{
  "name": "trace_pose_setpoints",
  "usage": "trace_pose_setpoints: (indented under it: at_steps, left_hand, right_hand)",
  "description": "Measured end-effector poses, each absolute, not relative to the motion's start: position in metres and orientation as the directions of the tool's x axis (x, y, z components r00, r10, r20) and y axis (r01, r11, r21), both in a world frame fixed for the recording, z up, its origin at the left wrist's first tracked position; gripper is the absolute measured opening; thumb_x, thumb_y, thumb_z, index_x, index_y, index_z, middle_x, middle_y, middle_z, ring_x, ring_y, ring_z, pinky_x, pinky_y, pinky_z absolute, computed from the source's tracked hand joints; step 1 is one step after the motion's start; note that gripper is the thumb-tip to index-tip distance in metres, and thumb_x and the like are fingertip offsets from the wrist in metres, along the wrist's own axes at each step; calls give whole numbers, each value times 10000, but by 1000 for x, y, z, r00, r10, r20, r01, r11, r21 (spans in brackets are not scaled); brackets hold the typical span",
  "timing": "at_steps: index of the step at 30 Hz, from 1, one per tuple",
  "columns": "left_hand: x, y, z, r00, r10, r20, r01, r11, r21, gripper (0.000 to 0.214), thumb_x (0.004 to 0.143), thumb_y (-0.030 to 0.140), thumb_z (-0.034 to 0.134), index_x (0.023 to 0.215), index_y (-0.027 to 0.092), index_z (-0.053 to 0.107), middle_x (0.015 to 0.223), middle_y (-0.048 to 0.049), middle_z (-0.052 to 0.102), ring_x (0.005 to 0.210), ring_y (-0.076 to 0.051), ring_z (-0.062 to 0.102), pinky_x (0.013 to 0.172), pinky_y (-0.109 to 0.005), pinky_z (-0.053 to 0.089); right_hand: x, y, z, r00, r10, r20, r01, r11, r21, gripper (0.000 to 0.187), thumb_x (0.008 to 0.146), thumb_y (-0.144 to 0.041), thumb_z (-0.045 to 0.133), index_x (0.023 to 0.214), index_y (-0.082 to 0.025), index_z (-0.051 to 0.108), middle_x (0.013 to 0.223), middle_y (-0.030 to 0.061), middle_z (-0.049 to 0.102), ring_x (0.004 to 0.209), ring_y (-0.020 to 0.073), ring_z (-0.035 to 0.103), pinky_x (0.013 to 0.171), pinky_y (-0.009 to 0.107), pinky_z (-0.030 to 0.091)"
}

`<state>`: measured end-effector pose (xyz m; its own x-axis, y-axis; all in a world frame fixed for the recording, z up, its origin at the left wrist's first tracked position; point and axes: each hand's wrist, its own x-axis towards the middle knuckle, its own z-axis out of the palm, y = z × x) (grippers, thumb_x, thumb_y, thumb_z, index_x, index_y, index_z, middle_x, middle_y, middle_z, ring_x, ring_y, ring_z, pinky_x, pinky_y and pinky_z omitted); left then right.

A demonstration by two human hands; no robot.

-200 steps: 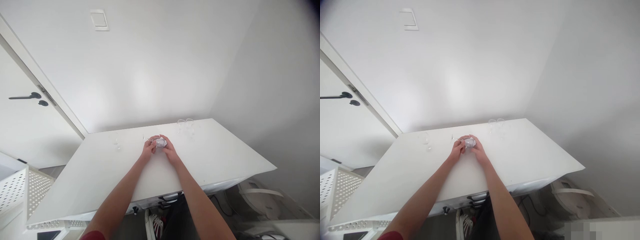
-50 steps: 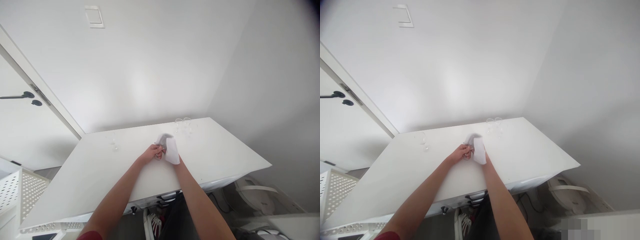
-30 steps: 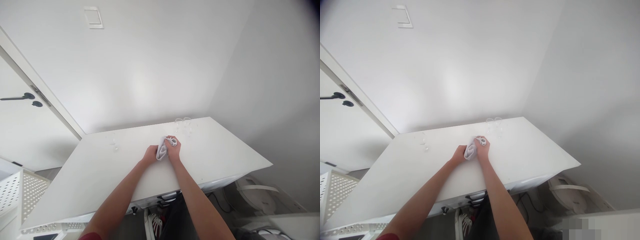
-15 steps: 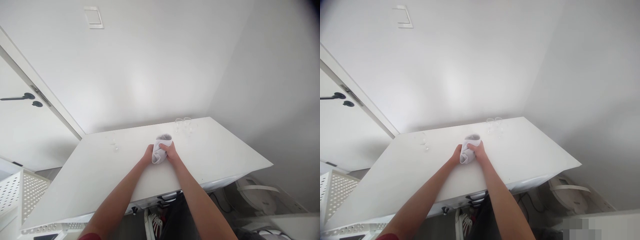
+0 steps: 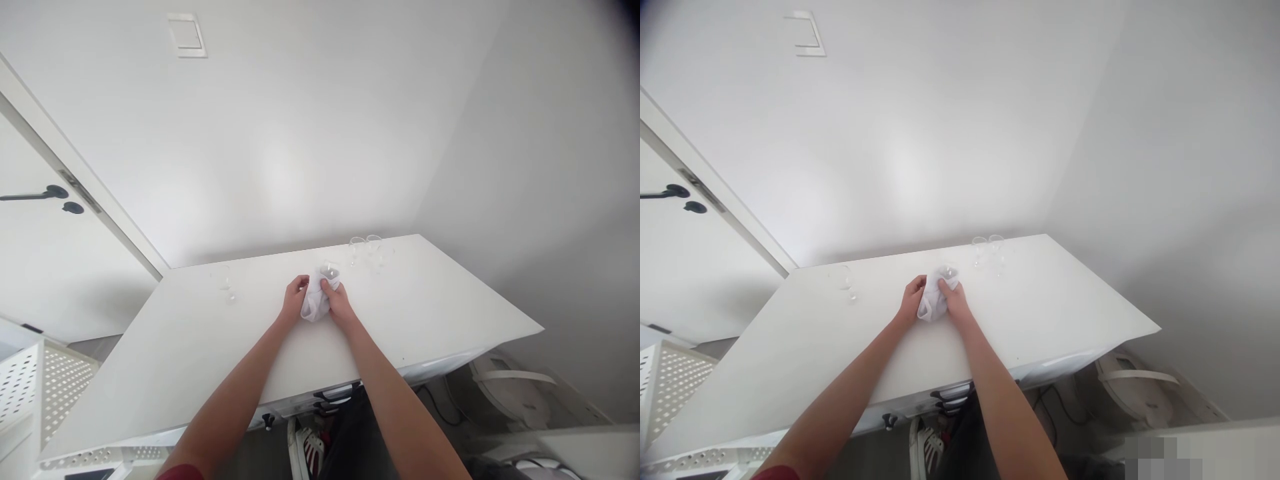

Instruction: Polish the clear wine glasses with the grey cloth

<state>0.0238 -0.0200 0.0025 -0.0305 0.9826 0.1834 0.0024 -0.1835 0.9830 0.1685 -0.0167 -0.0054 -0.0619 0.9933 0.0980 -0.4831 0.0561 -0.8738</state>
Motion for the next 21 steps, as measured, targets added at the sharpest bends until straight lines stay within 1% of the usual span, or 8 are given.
trace_pose_setpoints:
  at_steps: [3,6,9,11,13,15,18,21]
  left_hand:
    - [25,-22,5,-53,990,130,-164,-137,977,434,876,544,601,1100,185,695,1098,-100,728,957,-225,662,800,-320,509]
    - [26,-25,9,5,991,133,-298,-126,946,567,905,633,546,1210,172,672,1218,-132,710,969,-227,672,795,-330,520]
    - [25,-28,14,125,986,108,-336,-60,940,640,902,668,544,1301,176,632,1268,-149,696,780,-190,667,632,-310,500]
    - [23,-30,15,200,976,83,-330,-13,944,659,892,674,561,1331,184,605,1257,-153,700,606,-141,608,492,-280,422]
    - [22,-30,16,225,970,92,-339,-11,941,657,883,659,592,1332,178,591,1261,-165,695,551,-122,578,438,-264,372]
    - [21,-30,16,200,973,115,-368,-34,929,630,883,624,626,1309,161,601,1278,-180,685,647,-158,642,483,-272,427]
    - [20,-29,17,136,982,129,-422,-60,905,567,901,573,640,1264,138,631,1272,-185,688,960,-249,701,727,-325,543]
    - [19,-28,16,121,985,122,-433,-59,900,566,890,562,661,1249,125,643,1252,-190,697,1095,-286,679,910,-386,530]
  right_hand:
    - [164,-18,-11,-202,975,95,-419,2,-908,488,766,-606,770,968,-166,709,853,67,746,849,239,705,782,356,559]
    - [165,-22,-9,-294,955,30,-385,-90,-918,536,785,-672,729,944,-160,713,803,72,734,813,244,704,757,363,567]
    - [168,-28,-3,-375,927,-18,-385,-173,-907,563,792,-714,702,918,-165,712,735,82,710,762,264,705,701,386,574]
    - [170,-31,2,-424,905,-10,-398,-196,-896,560,799,-730,685,912,-182,714,732,89,702,747,273,703,692,404,574]
    - [171,-32,5,-448,894,-4,-396,-202,-896,524,794,-723,695,893,-209,716,744,85,696,732,270,697,690,409,571]
    - [173,-32,7,-451,893,-3,-385,-197,-902,460,789,-682,730,870,-229,716,765,72,688,720,255,684,685,401,564]
    - [175,-32,7,-447,894,41,-400,-159,-902,401,775,-605,782,864,-222,705,775,44,667,705,224,640,657,375,532]
    - [175,-30,3,-477,875,84,-380,-119,-917,389,720,-507,849,842,-178,682,734,24,642,677,186,578,628,344,477]
